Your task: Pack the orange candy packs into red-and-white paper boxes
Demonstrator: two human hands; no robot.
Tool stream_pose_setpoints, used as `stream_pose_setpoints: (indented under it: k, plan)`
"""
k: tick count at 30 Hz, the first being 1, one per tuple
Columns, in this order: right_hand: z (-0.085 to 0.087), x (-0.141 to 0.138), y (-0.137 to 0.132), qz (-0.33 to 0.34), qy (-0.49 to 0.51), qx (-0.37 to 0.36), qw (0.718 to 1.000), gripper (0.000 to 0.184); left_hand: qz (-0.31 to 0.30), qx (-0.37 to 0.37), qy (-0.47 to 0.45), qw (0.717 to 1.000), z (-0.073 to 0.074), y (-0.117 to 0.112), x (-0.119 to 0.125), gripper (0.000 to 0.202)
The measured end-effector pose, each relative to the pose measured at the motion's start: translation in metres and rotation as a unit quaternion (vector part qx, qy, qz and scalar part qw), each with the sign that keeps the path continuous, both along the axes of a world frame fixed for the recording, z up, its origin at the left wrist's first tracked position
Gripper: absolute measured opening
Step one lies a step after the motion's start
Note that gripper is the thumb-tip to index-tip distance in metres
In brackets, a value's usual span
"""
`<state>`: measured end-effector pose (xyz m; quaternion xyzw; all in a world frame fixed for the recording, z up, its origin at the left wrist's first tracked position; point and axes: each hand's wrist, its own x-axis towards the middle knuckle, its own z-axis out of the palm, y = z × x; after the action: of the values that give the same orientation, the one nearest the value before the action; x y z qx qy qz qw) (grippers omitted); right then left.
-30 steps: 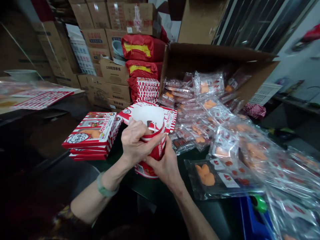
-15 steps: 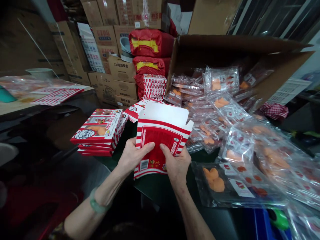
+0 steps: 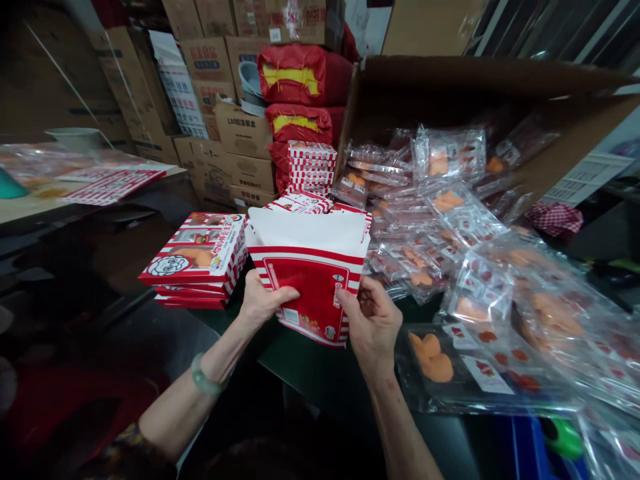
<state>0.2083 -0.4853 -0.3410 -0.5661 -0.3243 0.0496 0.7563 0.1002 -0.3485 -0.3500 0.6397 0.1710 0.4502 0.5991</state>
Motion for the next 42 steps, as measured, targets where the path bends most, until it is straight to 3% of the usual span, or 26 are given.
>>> stream_pose_setpoints:
  k: [5,7,10,12,18,23,28,31,36,39,42]
  plan:
    - [0.001,-0.003,0.006,-0.006,0.09,0.039,0.995,0.028,0.039,0.041,-0.057,0.997,0.01,-0.003,-0.001,0.074]
    - [0.005,-0.01,0.006,0.006,0.136,0.046,0.99,0.027,0.049,0.05,-0.043,0.997,0.019,-0.006,-0.004,0.07]
    - [0.009,-0.02,0.002,0.031,0.179,-0.015,0.983,0.025,0.083,0.039,0.023,0.996,0.024,-0.01,-0.009,0.056]
    - [0.003,-0.022,0.001,0.03,0.18,-0.041,0.982,0.026,0.101,0.049,0.043,0.993,0.014,-0.01,-0.008,0.05]
    - [-0.027,-0.006,0.015,-0.023,0.095,0.003,0.995,0.032,0.197,0.155,0.006,0.968,-0.036,0.0,0.016,0.042]
    - [-0.017,0.007,0.014,-0.1,-0.134,0.05,0.985,0.063,0.242,0.241,-0.004,0.94,-0.05,0.002,0.02,0.046]
    - [-0.018,0.015,0.011,-0.059,-0.222,0.011,0.973,0.054,0.238,0.25,0.005,0.938,-0.061,0.004,0.012,0.06]
    - [-0.022,0.018,0.008,-0.053,-0.256,-0.012,0.965,0.056,0.198,0.271,-0.005,0.942,-0.052,0.006,0.004,0.065]
    - [-0.017,0.023,0.002,-0.03,-0.328,-0.038,0.943,0.053,0.185,0.275,-0.024,0.943,-0.012,0.007,-0.008,0.045]
    - [-0.009,0.023,0.0,-0.032,-0.362,-0.048,0.93,0.042,0.181,0.278,-0.054,0.942,0.005,0.004,-0.008,0.028]
    - [0.002,0.017,0.0,-0.093,-0.353,-0.043,0.93,0.016,0.187,0.236,-0.087,0.95,0.015,-0.002,-0.007,0.029]
